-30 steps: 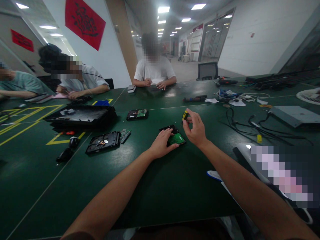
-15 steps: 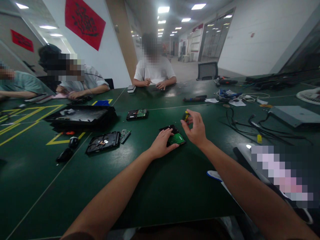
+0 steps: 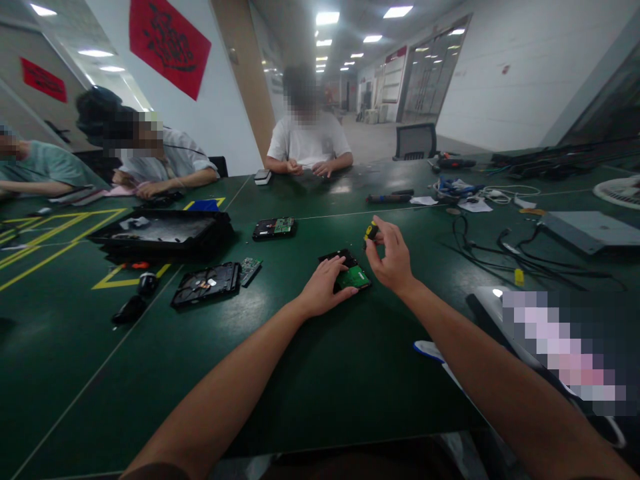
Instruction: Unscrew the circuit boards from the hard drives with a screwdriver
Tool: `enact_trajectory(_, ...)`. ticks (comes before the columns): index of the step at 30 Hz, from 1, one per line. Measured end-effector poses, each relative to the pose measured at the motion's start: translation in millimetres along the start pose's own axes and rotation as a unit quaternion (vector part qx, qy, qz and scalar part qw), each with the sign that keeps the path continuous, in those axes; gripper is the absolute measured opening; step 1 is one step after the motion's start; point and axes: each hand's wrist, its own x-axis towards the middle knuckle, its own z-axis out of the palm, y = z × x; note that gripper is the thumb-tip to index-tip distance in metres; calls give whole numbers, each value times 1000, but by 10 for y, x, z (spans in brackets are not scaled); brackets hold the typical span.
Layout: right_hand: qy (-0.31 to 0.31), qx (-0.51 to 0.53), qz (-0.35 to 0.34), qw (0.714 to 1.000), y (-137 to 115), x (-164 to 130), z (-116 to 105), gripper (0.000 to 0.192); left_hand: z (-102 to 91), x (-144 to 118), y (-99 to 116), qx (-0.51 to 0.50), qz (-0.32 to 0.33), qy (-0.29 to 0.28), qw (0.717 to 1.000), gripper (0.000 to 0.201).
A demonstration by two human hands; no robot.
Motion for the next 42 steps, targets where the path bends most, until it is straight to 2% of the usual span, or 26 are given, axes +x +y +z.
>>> enact_trajectory(15, 14, 3, 15, 1000, -37, 12, 0, 53, -1, 0, 6, -3, -2, 1, 1000, 60)
enact_trajectory(31, -9, 17, 5, 1000, -20, 8, -1, 55, 2, 4, -4, -5, 0, 2, 1000, 62)
enact_trajectory(42, 1, 5, -8, 1000, -19, 11, -6, 57, 12, -3, -12, -4, 0, 4, 1000, 62)
